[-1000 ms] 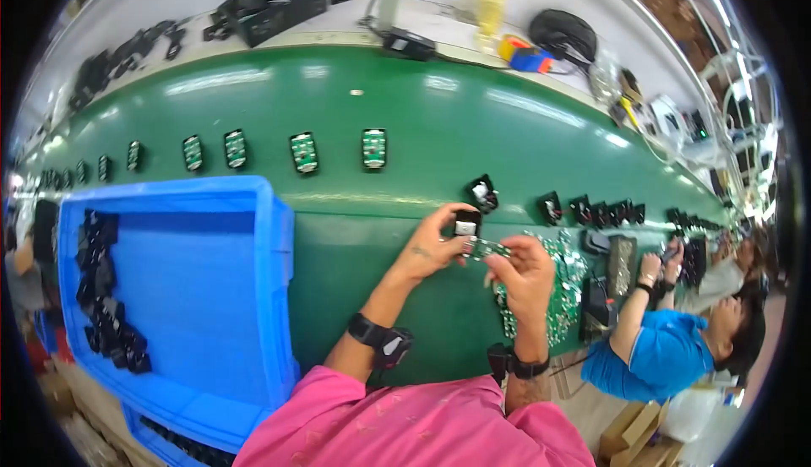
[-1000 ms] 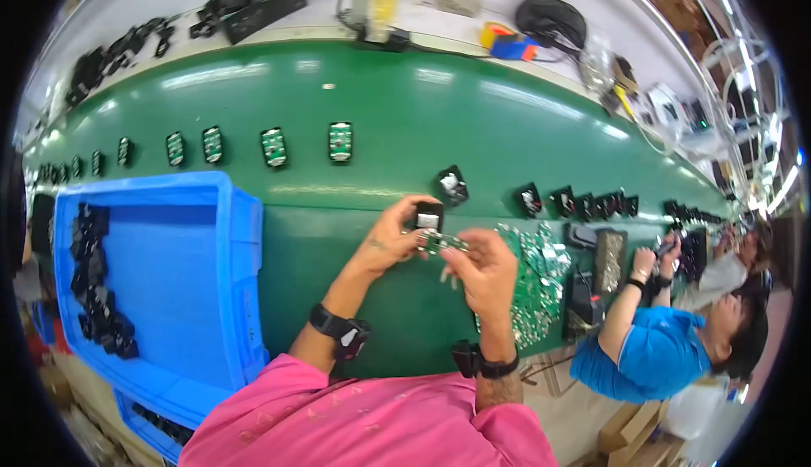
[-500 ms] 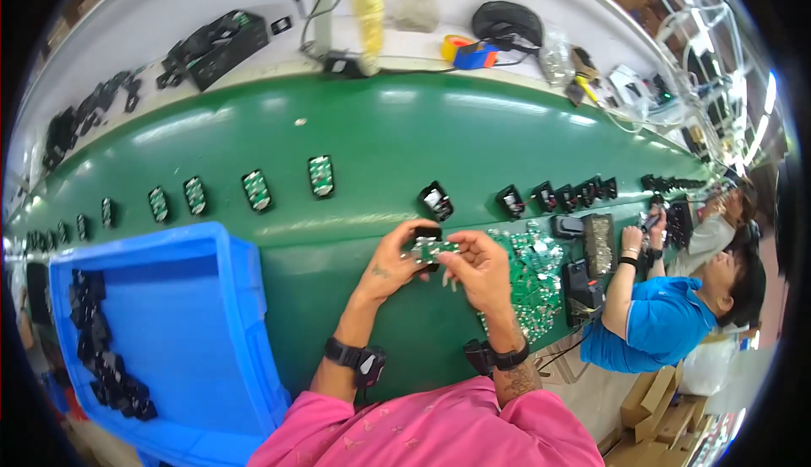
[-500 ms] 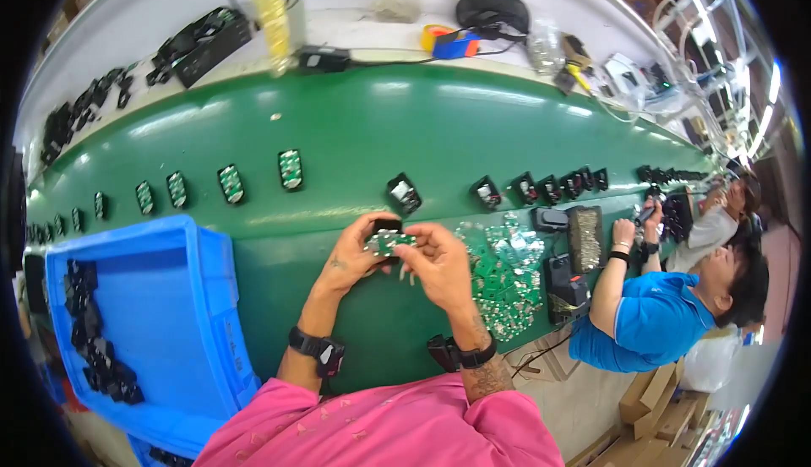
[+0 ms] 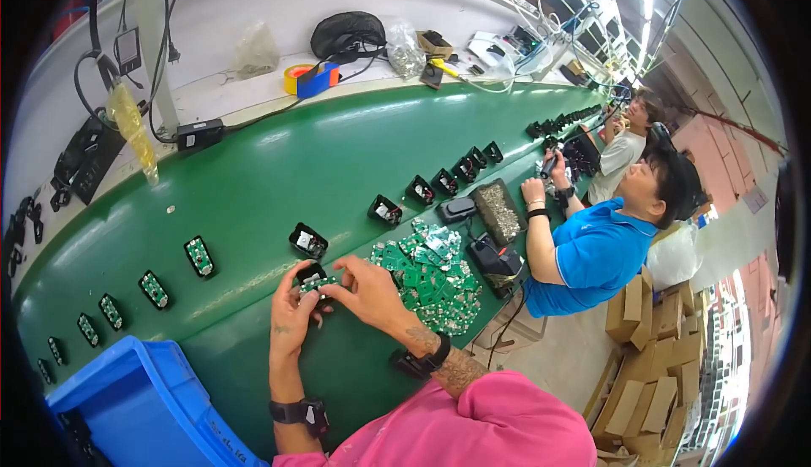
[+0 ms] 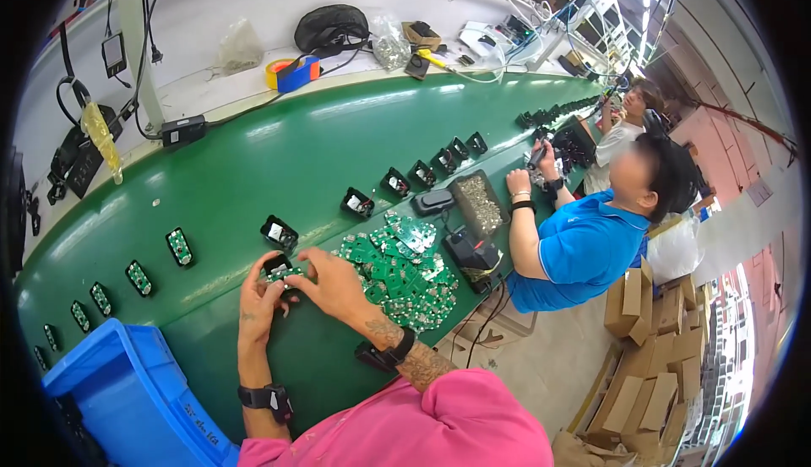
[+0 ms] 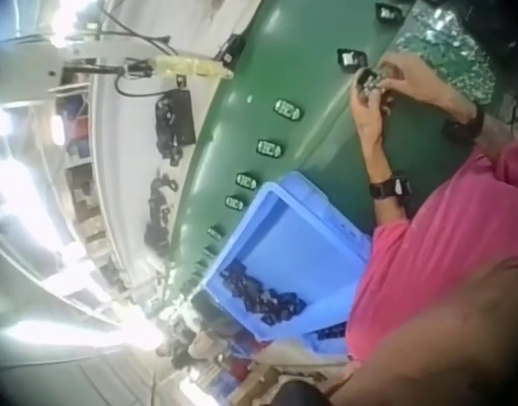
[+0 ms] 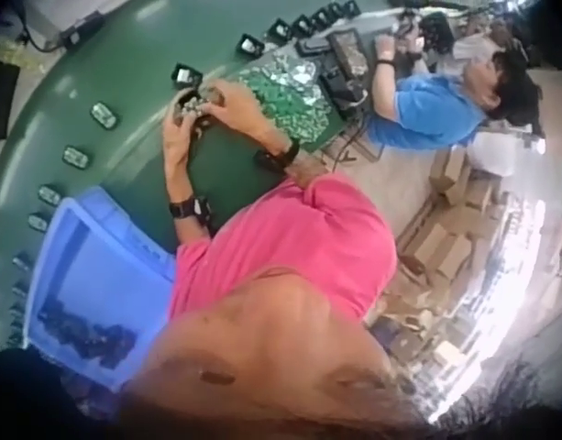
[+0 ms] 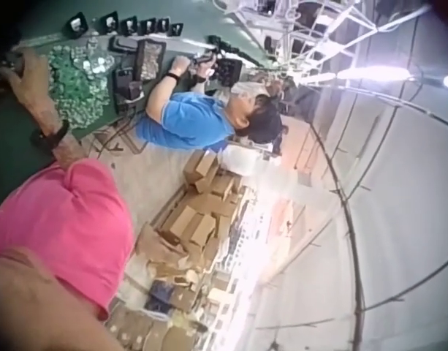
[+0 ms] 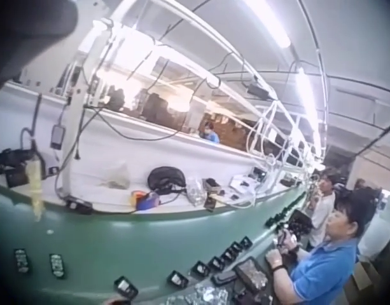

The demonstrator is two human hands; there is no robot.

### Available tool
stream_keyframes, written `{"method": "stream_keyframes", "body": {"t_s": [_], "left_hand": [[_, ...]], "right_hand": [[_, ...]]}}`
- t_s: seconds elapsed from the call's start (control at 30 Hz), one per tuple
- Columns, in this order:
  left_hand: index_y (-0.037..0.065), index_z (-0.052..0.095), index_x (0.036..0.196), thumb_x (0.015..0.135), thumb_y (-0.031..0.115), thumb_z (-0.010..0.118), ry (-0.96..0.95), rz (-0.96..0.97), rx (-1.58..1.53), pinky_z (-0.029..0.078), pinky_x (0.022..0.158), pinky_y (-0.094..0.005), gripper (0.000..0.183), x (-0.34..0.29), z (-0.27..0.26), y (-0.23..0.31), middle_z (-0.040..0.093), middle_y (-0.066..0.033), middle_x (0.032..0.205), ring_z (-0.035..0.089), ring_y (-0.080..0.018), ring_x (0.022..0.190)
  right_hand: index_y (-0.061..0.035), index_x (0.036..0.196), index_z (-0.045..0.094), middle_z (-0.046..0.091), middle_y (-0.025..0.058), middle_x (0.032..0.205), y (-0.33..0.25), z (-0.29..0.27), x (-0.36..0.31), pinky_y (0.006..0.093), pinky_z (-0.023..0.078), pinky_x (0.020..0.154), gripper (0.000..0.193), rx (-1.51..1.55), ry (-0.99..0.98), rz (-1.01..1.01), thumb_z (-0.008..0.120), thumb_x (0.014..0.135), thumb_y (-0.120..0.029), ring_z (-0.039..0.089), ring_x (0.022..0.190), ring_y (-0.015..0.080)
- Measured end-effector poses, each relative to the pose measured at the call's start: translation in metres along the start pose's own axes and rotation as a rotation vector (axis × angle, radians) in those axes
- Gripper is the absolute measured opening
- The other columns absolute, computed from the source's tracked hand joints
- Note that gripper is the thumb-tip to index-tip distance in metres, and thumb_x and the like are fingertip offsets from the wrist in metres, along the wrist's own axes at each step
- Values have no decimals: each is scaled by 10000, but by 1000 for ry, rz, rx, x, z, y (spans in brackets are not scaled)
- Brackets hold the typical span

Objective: The person picks up a circuit board and a black plastic housing, fits the circuit board into the housing by hand, and places the assembled unit onto the green work surface.

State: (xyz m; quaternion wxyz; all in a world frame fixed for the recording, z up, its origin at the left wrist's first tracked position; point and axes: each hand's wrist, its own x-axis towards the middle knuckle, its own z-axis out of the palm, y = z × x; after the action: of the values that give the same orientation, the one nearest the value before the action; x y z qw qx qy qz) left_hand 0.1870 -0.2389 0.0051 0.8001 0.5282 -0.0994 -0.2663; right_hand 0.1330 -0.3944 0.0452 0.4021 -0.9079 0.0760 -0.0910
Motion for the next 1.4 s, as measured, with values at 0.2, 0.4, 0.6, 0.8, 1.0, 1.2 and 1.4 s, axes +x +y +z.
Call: {"method": "stream_keyframes", "body": {"t_s": [0.2,0.4,0.6,0.8,1.0,1.2,1.4], "left_hand": [[69,476,1365,888,4,553,1,46,53,496,510,-220,488,2,0,-9,659,-83,914,632,-120,667],[62,478,1364,884,21,580,10,29,36,499,535,-215,493,-1,-4,-6,656,-76,896,614,-103,663],[71,487,1364,892,47,621,-44,38,89,484,564,-212,492,-4,-9,-11,651,-51,930,599,-86,721],[95,494,1368,903,37,594,39,104,65,482,588,-201,479,2,3,-9,640,-40,965,593,-70,748],[84,527,1361,876,-6,575,141,239,102,504,660,-232,496,2,12,-11,646,-29,936,569,-48,758],[109,555,1354,847,-6,589,117,274,228,435,596,-233,521,1,3,-18,634,-17,904,482,-47,671],[128,550,1367,838,-8,596,80,296,280,426,579,-244,549,0,7,-18,626,-26,922,465,-58,646]], "right_hand": [[-16,1118,652,661,119,774,7,14,-3,301,499,559,228,297,-35,-275,627,901,-85,639,603,174],[56,1093,664,683,69,804,-1,15,-10,223,487,567,225,760,-164,179,631,934,-99,634,654,81],[52,1118,663,679,49,802,3,18,-12,212,483,561,232,843,-209,178,613,946,-96,624,645,73],[26,1039,671,670,24,801,1,20,-16,202,452,527,189,549,26,155,559,976,-112,566,605,49],[44,961,667,660,81,773,2,9,-11,262,446,501,170,57,134,-121,600,946,-112,581,557,111],[42,910,674,643,59,694,-6,-10,-4,266,424,482,175,130,-136,66,642,913,-130,559,536,96],[41,903,681,592,-2,619,-2,-17,-3,219,380,472,173,316,-205,204,662,896,-130,500,542,35]]}}
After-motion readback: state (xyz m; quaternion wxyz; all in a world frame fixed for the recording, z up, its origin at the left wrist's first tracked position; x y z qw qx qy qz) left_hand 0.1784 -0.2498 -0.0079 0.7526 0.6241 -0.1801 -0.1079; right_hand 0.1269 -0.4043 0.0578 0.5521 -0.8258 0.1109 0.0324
